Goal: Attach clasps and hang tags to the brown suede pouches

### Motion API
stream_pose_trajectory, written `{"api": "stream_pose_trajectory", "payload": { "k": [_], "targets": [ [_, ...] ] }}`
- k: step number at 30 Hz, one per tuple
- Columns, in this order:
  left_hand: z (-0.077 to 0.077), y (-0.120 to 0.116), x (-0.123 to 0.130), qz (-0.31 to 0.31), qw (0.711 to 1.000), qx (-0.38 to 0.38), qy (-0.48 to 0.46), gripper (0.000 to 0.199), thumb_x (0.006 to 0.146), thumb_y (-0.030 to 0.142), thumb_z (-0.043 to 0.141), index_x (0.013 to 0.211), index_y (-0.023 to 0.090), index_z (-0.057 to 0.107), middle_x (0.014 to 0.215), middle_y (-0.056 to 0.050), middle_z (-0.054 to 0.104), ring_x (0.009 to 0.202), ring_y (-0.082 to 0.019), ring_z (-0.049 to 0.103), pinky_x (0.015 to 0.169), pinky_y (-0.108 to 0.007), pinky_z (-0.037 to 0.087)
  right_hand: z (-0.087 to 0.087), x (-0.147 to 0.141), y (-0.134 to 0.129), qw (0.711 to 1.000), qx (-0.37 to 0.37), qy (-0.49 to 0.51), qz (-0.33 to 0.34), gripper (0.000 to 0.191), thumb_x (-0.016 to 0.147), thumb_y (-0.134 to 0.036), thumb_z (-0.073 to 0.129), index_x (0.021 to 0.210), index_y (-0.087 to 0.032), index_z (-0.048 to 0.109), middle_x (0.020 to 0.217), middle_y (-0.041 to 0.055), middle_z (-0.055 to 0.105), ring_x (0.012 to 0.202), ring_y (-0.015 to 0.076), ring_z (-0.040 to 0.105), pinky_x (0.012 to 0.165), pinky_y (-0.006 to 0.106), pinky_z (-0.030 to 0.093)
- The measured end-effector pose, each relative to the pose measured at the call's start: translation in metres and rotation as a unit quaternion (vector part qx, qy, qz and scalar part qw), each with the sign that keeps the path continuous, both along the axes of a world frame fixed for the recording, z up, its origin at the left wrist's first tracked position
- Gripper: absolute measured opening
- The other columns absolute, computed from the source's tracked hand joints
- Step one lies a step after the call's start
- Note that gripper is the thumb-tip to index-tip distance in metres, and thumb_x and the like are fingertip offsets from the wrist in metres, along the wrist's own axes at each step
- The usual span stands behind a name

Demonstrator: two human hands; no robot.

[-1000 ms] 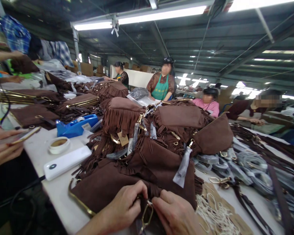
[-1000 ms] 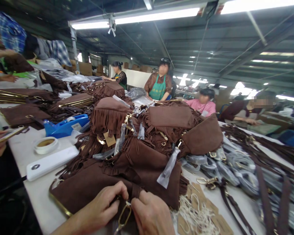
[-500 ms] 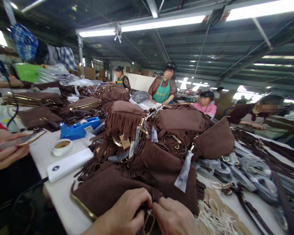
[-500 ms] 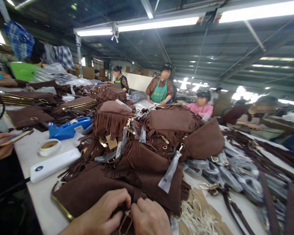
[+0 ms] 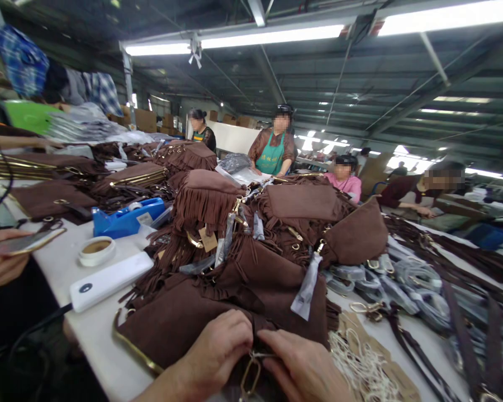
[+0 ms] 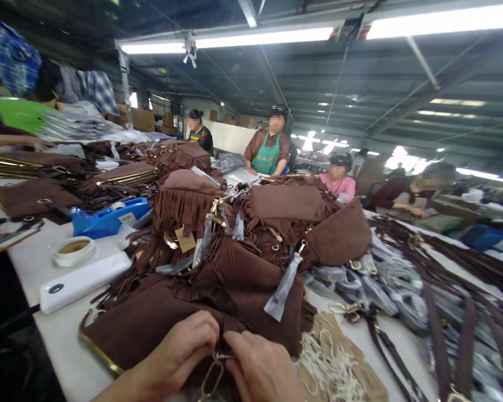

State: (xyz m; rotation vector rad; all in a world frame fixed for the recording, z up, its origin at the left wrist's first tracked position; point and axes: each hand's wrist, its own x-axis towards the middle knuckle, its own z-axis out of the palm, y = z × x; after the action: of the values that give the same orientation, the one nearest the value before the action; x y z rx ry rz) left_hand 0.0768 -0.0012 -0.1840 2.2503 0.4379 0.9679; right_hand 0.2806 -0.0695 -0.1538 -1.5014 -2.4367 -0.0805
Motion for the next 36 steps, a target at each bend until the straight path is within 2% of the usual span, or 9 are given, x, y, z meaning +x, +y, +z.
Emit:
{"api": "stream_pose_trajectory", "payload": {
  "k": [2, 5, 8, 12, 18, 21, 25, 29, 36],
  "targets": [
    [0.004, 0.001, 0.0, 0.006, 0.996, -0.074, -0.044, 0.02, 0.099, 0.023, 0.036, 0.08, 0.022, 0.042, 0.085, -0.003, 0.053, 0.081, -0.018, 0.049, 0.074, -0.027, 0.039, 0.012, 0.007, -0.003, 0.998, -0.041, 0.052, -0.024, 0.035, 0.08, -0.009, 0.059, 0.11, -0.026, 0.06, 0.088, -0.0027, 0.075, 0.078, 0.0169, 0.072, 0.063, 0.022, 0.049],
    [0.01, 0.002, 0.001, 0.026, 0.984, -0.149, -0.097, 0.023, 0.1, 0.029, 0.038, 0.079, 0.021, 0.043, 0.086, -0.002, 0.05, 0.081, -0.017, 0.048, 0.075, -0.027, 0.04, 0.019, 0.007, -0.003, 0.984, -0.085, 0.15, -0.038, 0.03, 0.079, -0.012, 0.061, 0.105, -0.025, 0.063, 0.083, -0.0032, 0.073, 0.072, 0.0155, 0.07, 0.063, 0.021, 0.049],
    [0.013, 0.005, 0.001, 0.051, 0.973, -0.169, -0.148, 0.024, 0.1, 0.033, 0.043, 0.079, 0.021, 0.045, 0.084, -0.001, 0.048, 0.079, -0.016, 0.048, 0.074, -0.026, 0.04, 0.011, -0.006, 0.003, 0.954, -0.106, 0.279, -0.028, 0.014, 0.087, -0.021, 0.057, 0.097, -0.025, 0.066, 0.082, -0.0019, 0.07, 0.07, 0.0148, 0.067, 0.063, 0.021, 0.05],
    [0.014, 0.007, 0.001, 0.072, 0.967, -0.173, -0.174, 0.024, 0.098, 0.033, 0.047, 0.077, 0.021, 0.048, 0.079, 0.001, 0.047, 0.075, -0.015, 0.047, 0.069, -0.024, 0.039, -0.006, -0.03, 0.012, 0.906, -0.113, 0.404, -0.058, 0.03, 0.097, -0.039, 0.045, 0.089, -0.024, 0.069, 0.072, -0.0012, 0.065, 0.056, 0.0132, 0.06, 0.058, 0.022, 0.047],
    [0.015, 0.007, 0.002, 0.083, 0.961, -0.203, -0.168, 0.022, 0.095, 0.033, 0.05, 0.077, 0.02, 0.05, 0.076, 0.002, 0.047, 0.071, -0.014, 0.046, 0.067, -0.024, 0.038, -0.011, -0.039, 0.015, 0.909, -0.108, 0.394, -0.079, 0.018, 0.084, -0.027, 0.061, 0.068, -0.019, 0.065, 0.065, -0.0022, 0.061, 0.062, 0.0134, 0.055, 0.061, 0.022, 0.042],
    [0.017, 0.005, 0.003, 0.057, 0.947, -0.283, -0.141, 0.023, 0.093, 0.038, 0.051, 0.081, 0.019, 0.053, 0.07, 0.003, 0.046, 0.064, -0.013, 0.043, 0.061, -0.023, 0.037, -0.007, -0.036, 0.014, 0.904, -0.101, 0.406, -0.083, 0.024, 0.087, -0.029, 0.057, 0.066, -0.019, 0.062, 0.064, -0.0026, 0.058, 0.061, 0.0127, 0.053, 0.061, 0.021, 0.042],
    [0.019, 0.001, 0.005, 0.0, 0.921, -0.386, -0.06, 0.015, 0.072, 0.027, 0.066, 0.078, 0.016, 0.059, 0.068, 0.004, 0.052, 0.064, -0.013, 0.046, 0.06, -0.022, 0.038, -0.004, -0.032, 0.013, 0.912, -0.068, 0.396, -0.084, 0.031, 0.093, -0.036, 0.054, 0.067, -0.019, 0.059, 0.064, -0.0028, 0.057, 0.061, 0.0125, 0.053, 0.059, 0.02, 0.042],
    [0.019, -0.001, 0.01, 0.021, 0.926, -0.376, -0.018, 0.018, 0.07, 0.03, 0.068, 0.064, 0.013, 0.064, 0.061, 0.003, 0.053, 0.063, -0.013, 0.045, 0.062, -0.023, 0.036, -0.008, -0.031, 0.013, 0.938, -0.014, 0.342, -0.047, 0.032, 0.097, -0.033, 0.051, 0.069, -0.02, 0.056, 0.066, -0.0025, 0.057, 0.06, 0.0117, 0.056, 0.057, 0.019, 0.042],
    [0.016, 0.001, 0.007, 0.005, 0.916, -0.398, -0.053, 0.02, 0.069, 0.033, 0.069, 0.064, 0.013, 0.067, 0.061, 0.001, 0.056, 0.063, -0.014, 0.047, 0.062, -0.024, 0.036, -0.01, -0.029, 0.016, 0.952, 0.057, 0.299, -0.036, 0.031, 0.1, -0.03, 0.044, 0.071, -0.022, 0.051, 0.065, -0.0031, 0.056, 0.057, 0.0114, 0.055, 0.055, 0.018, 0.044]
  ]
}}
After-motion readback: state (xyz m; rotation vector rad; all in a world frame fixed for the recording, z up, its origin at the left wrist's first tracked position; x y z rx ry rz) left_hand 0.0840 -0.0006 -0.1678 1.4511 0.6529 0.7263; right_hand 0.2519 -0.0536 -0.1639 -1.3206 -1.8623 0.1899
